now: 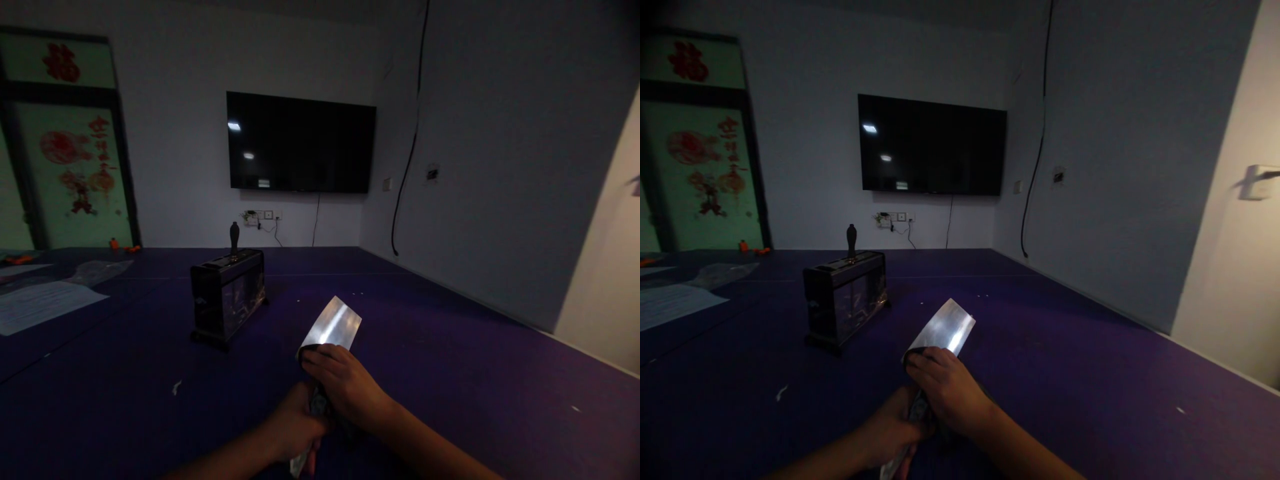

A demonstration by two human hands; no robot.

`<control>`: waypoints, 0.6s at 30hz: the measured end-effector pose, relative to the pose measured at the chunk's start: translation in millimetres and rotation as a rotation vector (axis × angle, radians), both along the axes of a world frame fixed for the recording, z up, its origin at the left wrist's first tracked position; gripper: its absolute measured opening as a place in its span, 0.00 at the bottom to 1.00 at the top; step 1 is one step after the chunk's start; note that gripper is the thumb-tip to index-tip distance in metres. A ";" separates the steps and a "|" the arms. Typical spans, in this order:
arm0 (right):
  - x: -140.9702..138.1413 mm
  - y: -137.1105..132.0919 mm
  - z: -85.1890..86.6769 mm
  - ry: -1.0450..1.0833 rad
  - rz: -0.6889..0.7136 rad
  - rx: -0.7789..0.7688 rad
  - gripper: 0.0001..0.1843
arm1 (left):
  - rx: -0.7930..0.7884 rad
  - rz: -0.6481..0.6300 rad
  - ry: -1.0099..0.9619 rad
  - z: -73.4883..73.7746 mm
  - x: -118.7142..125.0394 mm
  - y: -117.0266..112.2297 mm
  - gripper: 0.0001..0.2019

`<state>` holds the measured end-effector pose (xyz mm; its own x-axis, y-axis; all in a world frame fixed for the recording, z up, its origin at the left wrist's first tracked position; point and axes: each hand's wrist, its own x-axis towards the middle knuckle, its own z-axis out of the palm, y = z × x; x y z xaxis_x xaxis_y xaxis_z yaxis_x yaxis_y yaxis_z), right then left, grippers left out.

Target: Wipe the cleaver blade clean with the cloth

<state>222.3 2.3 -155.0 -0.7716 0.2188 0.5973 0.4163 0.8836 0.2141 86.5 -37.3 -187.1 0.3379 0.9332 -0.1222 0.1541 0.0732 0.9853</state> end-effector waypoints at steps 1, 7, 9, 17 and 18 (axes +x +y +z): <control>0.3 1.0 0.4 0.016 -0.008 -0.003 0.19 | -0.003 0.004 0.005 -1.6 -0.7 0.1 0.12; 2.9 12.1 -3.3 0.125 -0.062 0.001 0.21 | -0.044 -0.007 0.067 -2.2 -3.5 -0.9 0.11; 2.9 13.9 -4.9 0.138 -0.075 0.004 0.21 | -0.037 -0.018 0.059 -1.1 -3.5 -1.5 0.12; -2.9 1.1 -5.0 0.063 -0.038 0.010 0.21 | 0.021 0.027 0.034 1.2 1.8 0.0 0.12; -3.6 -0.8 -5.1 0.048 -0.031 0.012 0.21 | 0.024 0.014 0.038 2.1 2.7 0.3 0.12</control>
<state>218.7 1.6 -160.1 -0.7347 0.2349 0.6364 0.4537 0.8676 0.2035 89.2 -37.0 -185.0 0.3208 0.9405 -0.1122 0.1902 0.0521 0.9804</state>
